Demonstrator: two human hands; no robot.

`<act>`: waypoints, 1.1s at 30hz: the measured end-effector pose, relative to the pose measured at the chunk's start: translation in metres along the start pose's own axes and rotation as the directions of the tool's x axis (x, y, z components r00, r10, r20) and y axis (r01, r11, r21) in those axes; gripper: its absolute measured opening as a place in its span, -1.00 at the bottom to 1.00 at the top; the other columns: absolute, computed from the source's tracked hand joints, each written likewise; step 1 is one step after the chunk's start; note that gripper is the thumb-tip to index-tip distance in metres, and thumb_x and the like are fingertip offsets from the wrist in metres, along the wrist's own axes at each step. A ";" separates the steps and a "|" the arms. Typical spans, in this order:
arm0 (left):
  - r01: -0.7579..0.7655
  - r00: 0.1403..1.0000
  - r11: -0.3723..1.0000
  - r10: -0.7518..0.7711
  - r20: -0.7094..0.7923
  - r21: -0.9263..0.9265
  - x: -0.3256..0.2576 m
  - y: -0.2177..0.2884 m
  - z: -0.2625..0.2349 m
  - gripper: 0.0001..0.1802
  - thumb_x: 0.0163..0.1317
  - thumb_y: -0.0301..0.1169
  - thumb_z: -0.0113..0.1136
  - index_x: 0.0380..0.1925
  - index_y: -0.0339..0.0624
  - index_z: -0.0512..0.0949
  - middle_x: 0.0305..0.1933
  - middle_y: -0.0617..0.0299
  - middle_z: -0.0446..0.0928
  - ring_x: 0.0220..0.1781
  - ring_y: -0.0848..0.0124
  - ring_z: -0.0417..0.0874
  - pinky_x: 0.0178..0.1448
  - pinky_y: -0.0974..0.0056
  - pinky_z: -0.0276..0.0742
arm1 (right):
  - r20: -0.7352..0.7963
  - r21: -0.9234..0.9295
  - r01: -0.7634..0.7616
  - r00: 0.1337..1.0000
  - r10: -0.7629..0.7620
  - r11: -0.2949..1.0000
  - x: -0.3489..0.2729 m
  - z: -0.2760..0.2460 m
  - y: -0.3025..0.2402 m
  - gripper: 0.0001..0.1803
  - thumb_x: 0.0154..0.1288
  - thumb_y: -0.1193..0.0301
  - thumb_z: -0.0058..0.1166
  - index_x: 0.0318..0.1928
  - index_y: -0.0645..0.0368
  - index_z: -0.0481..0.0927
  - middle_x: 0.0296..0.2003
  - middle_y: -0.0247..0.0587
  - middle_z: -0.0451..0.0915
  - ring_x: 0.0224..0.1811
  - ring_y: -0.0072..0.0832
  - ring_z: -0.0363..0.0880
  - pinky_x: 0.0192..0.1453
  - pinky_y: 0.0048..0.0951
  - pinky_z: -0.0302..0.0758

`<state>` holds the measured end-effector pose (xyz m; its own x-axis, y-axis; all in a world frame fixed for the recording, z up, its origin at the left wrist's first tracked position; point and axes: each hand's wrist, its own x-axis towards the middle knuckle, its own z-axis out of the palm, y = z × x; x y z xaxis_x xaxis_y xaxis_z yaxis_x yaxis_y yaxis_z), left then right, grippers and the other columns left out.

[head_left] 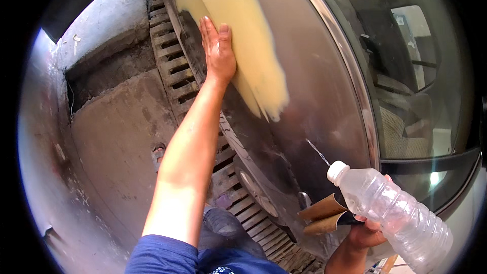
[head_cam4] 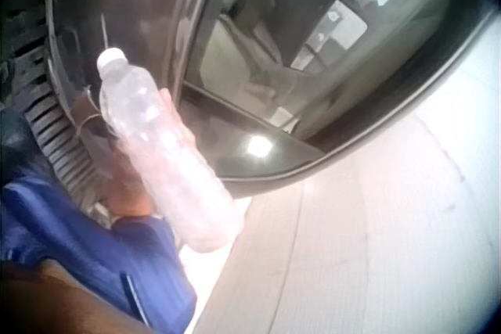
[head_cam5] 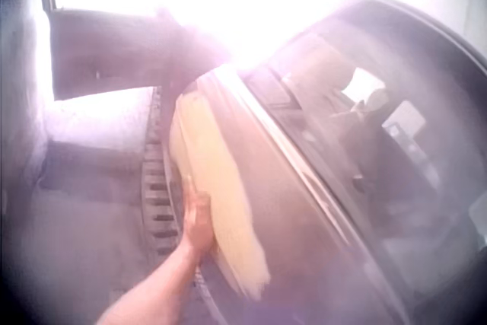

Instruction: The person sands a beige patch on the side of a car door using a sanding block and water from a plastic bottle. They then switch to a purple sanding sponge to continue smoothing the surface.

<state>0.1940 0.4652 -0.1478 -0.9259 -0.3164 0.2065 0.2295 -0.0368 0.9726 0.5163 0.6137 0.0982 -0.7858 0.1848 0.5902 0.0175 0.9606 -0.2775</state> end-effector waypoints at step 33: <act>0.245 0.931 0.969 -0.226 0.285 -0.031 -0.339 0.158 0.022 -0.03 0.41 -0.02 -0.12 0.41 -0.42 -0.44 0.51 -0.33 -0.56 0.56 -0.13 -0.51 0.56 -0.03 -0.47 | -0.027 0.462 -0.111 0.990 0.139 0.880 -0.029 -0.046 0.014 0.01 0.07 0.00 0.37 0.33 0.29 0.13 0.16 0.10 0.40 0.17 -0.12 0.45 0.26 -0.13 0.42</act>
<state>0.5370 0.5879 -0.0619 -0.9999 -0.0160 0.0029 0.0052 -0.1426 0.9898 0.5678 0.6312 0.1119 -0.7589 0.3220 0.5660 -0.1828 0.7290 -0.6597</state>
